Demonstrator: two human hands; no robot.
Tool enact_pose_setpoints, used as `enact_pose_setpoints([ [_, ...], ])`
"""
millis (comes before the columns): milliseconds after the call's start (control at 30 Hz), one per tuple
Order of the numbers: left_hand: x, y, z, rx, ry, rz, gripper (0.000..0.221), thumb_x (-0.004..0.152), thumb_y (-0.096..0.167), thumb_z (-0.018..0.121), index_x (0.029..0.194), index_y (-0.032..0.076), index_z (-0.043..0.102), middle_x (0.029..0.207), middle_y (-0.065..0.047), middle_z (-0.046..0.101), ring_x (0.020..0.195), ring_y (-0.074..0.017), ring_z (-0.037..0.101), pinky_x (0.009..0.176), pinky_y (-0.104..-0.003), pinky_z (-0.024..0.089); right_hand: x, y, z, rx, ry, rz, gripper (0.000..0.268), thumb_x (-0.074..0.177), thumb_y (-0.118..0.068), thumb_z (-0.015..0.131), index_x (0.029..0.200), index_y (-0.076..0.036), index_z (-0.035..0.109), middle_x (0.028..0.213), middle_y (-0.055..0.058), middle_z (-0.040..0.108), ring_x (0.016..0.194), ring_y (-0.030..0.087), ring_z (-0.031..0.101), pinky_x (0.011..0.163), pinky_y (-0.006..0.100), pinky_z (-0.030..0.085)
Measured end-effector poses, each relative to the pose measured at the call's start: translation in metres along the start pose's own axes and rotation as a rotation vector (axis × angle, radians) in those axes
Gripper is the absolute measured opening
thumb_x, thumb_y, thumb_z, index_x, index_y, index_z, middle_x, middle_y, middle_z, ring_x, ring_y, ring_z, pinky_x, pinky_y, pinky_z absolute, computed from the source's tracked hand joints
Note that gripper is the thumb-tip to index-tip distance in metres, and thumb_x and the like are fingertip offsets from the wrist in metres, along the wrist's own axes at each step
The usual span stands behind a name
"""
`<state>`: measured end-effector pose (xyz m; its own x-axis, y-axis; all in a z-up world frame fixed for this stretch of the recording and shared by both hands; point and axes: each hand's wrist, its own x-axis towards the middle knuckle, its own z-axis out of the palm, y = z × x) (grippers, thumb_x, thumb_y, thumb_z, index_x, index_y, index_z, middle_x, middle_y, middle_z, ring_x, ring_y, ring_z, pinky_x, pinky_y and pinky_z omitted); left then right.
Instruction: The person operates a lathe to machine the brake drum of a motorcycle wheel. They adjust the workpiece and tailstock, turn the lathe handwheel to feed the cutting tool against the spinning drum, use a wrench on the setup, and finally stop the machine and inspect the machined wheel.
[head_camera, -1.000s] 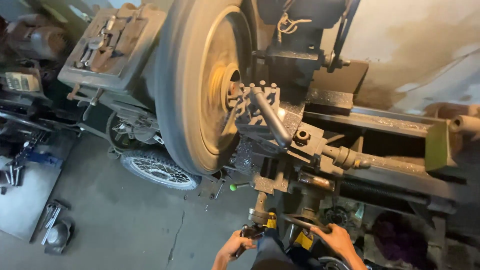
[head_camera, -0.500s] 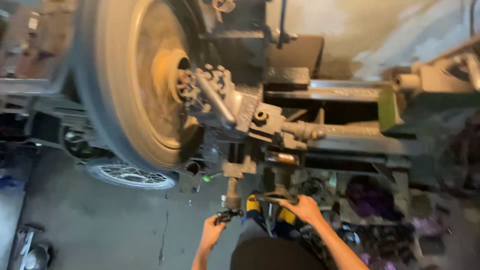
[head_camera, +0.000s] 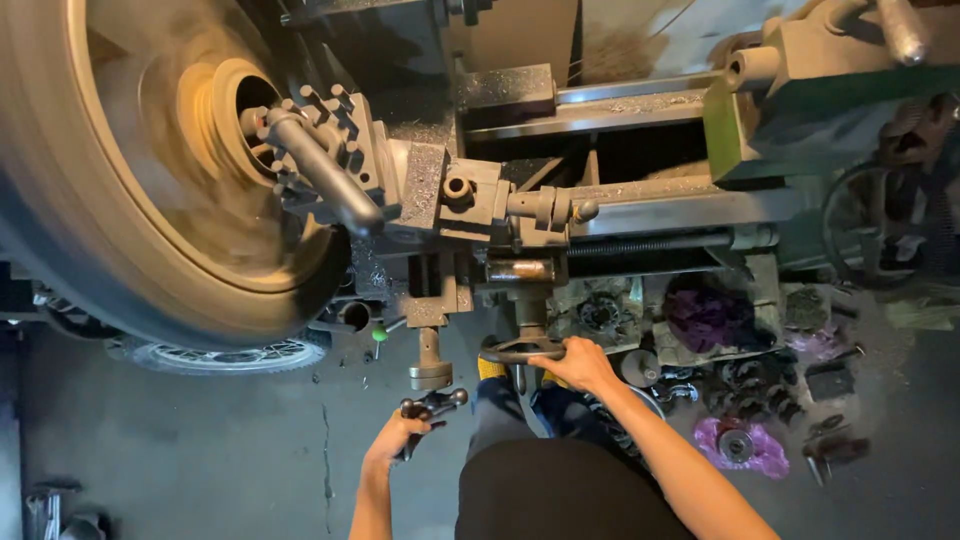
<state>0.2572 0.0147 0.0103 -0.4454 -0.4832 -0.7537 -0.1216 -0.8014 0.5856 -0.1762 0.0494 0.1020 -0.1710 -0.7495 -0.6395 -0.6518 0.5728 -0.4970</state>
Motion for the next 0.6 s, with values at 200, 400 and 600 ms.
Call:
enact_pose_setpoints([
  [200,-0.004,0.004,0.010,0.021,0.133,-0.002,0.038,0.075,-0.009,0.063,0.112,-0.009,0.063,0.109,-0.015,0.068,0.104,-0.0290,0.066,0.104,-0.044,0.054,-0.004,-0.006,-0.003,0.027,0.032,-0.050,0.089,0.066,-0.080,0.070,0.090,0.005,0.076,0.080,0.025,0.075,0.081,0.039,0.075,0.076,0.048,0.059],
  [400,-0.008,0.017,0.022,0.011,0.110,0.012,0.041,0.079,-0.009,0.054,0.119,-0.010,0.062,0.118,-0.021,0.072,0.115,-0.0342,0.071,0.102,-0.046,0.058,0.000,-0.005,0.003,-0.012,0.085,-0.068,0.092,0.067,-0.080,0.073,0.081,0.010,0.073,0.080,0.027,0.073,0.081,0.041,0.074,0.073,0.049,0.059],
  [600,0.005,-0.006,0.007,0.110,0.217,0.076,0.035,0.079,-0.009,0.056,0.113,-0.011,0.066,0.113,-0.018,0.072,0.111,-0.0336,0.072,0.096,-0.045,0.060,0.001,-0.010,0.006,-0.067,0.055,-0.040,0.095,0.068,-0.084,0.069,0.084,0.010,0.073,0.088,0.026,0.074,0.085,0.040,0.074,0.075,0.049,0.059],
])
